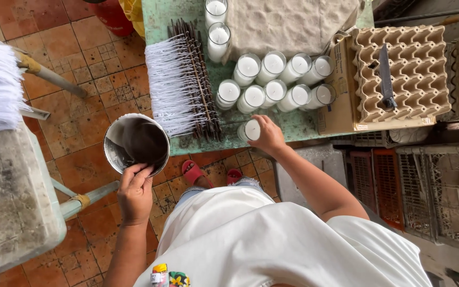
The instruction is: Scooping liquid wax from a large melting vat and pouring it into small glass jars arranged on a table.
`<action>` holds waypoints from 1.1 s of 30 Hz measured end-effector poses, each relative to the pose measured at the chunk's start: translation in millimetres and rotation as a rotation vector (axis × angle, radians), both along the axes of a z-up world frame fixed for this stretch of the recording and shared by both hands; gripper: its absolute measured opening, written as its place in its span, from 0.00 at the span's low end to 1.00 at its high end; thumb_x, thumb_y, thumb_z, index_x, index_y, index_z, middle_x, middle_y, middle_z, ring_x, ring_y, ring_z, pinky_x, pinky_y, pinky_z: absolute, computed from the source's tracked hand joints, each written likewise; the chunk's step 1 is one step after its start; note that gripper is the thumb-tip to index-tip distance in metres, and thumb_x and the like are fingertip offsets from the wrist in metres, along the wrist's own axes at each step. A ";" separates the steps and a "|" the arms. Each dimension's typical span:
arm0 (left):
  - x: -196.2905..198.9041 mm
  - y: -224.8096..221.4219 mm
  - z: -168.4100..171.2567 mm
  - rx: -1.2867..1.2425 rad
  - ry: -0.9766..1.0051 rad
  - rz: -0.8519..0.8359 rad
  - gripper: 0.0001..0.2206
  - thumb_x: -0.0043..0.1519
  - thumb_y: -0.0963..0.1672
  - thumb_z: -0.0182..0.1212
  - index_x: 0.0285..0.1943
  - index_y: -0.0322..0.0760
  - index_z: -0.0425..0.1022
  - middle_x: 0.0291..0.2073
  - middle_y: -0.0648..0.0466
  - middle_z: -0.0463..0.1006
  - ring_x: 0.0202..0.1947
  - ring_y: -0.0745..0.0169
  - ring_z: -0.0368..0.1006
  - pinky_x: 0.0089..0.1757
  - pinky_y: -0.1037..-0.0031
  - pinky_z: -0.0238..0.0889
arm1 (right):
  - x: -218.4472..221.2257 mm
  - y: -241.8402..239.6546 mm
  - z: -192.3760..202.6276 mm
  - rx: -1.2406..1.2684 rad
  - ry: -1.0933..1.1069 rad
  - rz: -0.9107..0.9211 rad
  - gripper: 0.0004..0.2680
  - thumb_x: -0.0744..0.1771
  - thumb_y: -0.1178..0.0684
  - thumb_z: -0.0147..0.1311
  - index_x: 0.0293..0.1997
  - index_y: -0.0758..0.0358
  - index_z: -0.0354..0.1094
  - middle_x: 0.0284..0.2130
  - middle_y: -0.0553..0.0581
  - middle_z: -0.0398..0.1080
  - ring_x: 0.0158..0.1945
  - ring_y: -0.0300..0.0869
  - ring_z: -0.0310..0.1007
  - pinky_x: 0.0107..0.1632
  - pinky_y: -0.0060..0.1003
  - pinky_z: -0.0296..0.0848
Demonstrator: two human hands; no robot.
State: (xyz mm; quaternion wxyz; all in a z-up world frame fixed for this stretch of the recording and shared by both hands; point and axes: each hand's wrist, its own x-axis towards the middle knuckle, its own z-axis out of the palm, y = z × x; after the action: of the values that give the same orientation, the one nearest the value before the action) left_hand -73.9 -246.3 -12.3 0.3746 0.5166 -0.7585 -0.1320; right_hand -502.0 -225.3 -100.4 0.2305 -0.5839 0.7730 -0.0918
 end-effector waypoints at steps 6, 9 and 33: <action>20.4 -37.4 -4.7 0.011 0.035 -0.039 0.02 0.65 0.42 0.69 0.44 0.46 0.85 0.43 0.58 0.79 0.45 0.52 0.80 0.48 0.65 0.74 | 18.1 2.5 39.6 -0.001 0.023 -0.008 0.34 0.53 0.40 0.72 0.66 0.45 0.61 0.56 0.52 0.68 0.52 0.57 0.77 0.53 0.52 0.77; 29.9 -54.8 -5.4 0.006 0.035 -0.060 0.02 0.65 0.42 0.69 0.44 0.46 0.84 0.43 0.58 0.78 0.46 0.51 0.79 0.48 0.65 0.74 | 37.9 -6.2 96.4 0.002 0.003 0.001 0.33 0.53 0.42 0.72 0.65 0.48 0.63 0.55 0.54 0.69 0.54 0.57 0.76 0.54 0.52 0.76; 46.8 -62.6 7.2 -0.090 0.071 0.037 0.06 0.65 0.34 0.68 0.49 0.29 0.83 0.46 0.47 0.78 0.46 0.48 0.77 0.49 0.65 0.75 | 0.1 -213.7 215.1 -0.320 0.132 0.675 0.33 0.55 0.37 0.72 0.65 0.56 0.67 0.57 0.58 0.71 0.71 0.55 0.57 0.65 0.75 0.12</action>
State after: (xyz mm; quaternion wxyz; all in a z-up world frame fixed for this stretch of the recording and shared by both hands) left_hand -27.1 -308.9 -5.1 0.4266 0.5082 -0.7402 -0.1088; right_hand -501.9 -439.0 114.7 0.1031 -0.8390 0.5261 -0.0925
